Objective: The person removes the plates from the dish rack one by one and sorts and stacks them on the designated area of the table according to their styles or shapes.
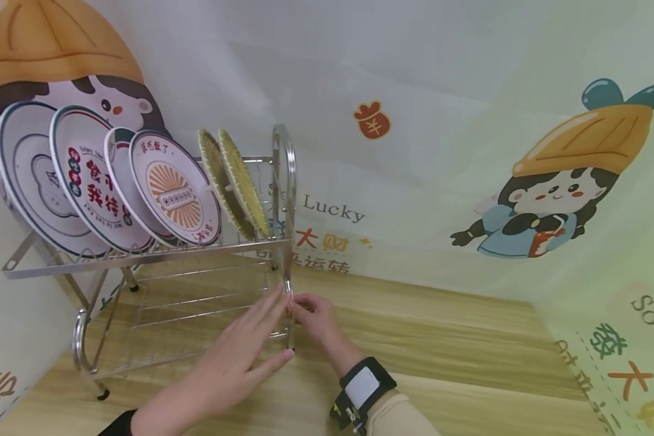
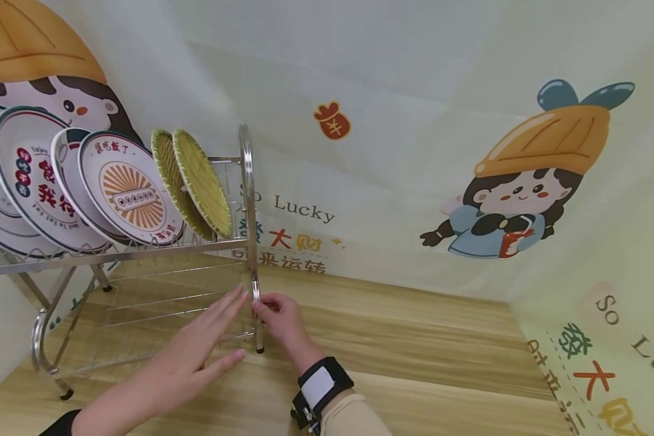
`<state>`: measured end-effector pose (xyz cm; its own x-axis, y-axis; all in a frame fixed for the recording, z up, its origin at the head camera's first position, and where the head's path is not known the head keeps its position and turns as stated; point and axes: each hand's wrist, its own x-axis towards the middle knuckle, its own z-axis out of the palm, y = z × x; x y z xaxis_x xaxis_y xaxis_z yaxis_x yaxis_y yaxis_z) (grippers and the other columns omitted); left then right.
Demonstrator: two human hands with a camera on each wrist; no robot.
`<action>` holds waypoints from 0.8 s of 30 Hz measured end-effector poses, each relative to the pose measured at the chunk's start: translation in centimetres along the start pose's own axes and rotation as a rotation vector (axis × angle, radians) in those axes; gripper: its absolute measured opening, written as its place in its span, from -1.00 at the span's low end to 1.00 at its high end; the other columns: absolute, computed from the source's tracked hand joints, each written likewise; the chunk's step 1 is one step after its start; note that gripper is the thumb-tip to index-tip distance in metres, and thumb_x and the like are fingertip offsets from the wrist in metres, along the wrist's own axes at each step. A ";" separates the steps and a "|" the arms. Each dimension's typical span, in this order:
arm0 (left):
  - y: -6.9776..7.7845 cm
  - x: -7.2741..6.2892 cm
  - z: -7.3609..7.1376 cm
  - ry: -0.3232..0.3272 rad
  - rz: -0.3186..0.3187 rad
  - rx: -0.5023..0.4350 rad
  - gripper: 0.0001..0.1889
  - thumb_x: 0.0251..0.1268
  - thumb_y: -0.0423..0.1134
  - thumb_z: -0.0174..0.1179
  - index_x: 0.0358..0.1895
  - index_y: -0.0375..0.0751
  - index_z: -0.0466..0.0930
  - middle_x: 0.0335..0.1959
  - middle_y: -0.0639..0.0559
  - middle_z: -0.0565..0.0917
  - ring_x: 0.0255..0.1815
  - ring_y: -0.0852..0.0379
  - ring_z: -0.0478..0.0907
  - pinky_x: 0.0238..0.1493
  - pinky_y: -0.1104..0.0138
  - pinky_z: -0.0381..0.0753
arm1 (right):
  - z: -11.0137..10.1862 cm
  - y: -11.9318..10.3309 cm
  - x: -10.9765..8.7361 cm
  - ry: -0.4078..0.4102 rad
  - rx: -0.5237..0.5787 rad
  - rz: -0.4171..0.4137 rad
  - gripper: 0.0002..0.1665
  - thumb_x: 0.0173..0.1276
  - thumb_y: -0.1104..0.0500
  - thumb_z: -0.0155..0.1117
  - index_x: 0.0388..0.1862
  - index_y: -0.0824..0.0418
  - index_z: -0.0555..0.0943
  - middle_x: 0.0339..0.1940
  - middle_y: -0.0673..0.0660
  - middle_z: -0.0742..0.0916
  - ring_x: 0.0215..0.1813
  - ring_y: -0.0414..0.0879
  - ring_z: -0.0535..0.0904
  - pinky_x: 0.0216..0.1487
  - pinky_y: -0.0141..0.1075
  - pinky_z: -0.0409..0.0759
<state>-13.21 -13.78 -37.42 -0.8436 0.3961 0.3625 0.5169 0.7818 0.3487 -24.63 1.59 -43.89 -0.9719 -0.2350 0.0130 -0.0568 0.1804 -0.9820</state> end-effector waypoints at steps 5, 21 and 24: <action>0.7 0.8 -2.0 0.115 0.078 -0.041 -0.20 0.33 0.05 0.10 0.52 0.14 -0.14 0.54 0.15 -0.01 0.47 -0.02 0.12 0.38 -0.07 0.27 | -0.7 0.0 0.2 -0.020 0.044 0.024 -0.69 0.33 0.11 0.23 -0.09 0.32 0.61 -0.21 0.15 0.71 -0.18 -0.16 0.62 0.00 -0.23 0.68; 0.2 2.0 -9.2 0.663 0.339 -0.040 -0.33 0.44 0.12 -0.14 0.36 -0.38 0.25 0.40 -0.27 0.27 0.44 -0.07 0.18 0.52 0.21 0.05 | -0.1 0.1 0.8 -0.069 0.107 0.019 -0.70 0.31 0.13 0.26 -0.14 0.37 0.58 -0.27 0.12 0.69 -0.25 -0.21 0.58 -0.07 -0.30 0.68; 0.5 2.3 -10.6 0.753 0.370 -0.028 -0.37 0.44 0.07 -0.11 0.32 -0.42 0.30 0.35 -0.31 0.33 0.40 -0.10 0.24 0.50 0.17 0.11 | -0.1 0.3 0.8 -0.062 0.110 0.028 -0.70 0.31 0.13 0.25 -0.14 0.36 0.58 -0.27 0.11 0.68 -0.24 -0.20 0.57 -0.08 -0.31 0.68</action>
<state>-13.40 -17.55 -27.27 -0.3018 0.1895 0.9343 0.7531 0.6483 0.1117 -25.47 1.55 -44.15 -0.9566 -0.2905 -0.0228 -0.0014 0.0827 -0.9966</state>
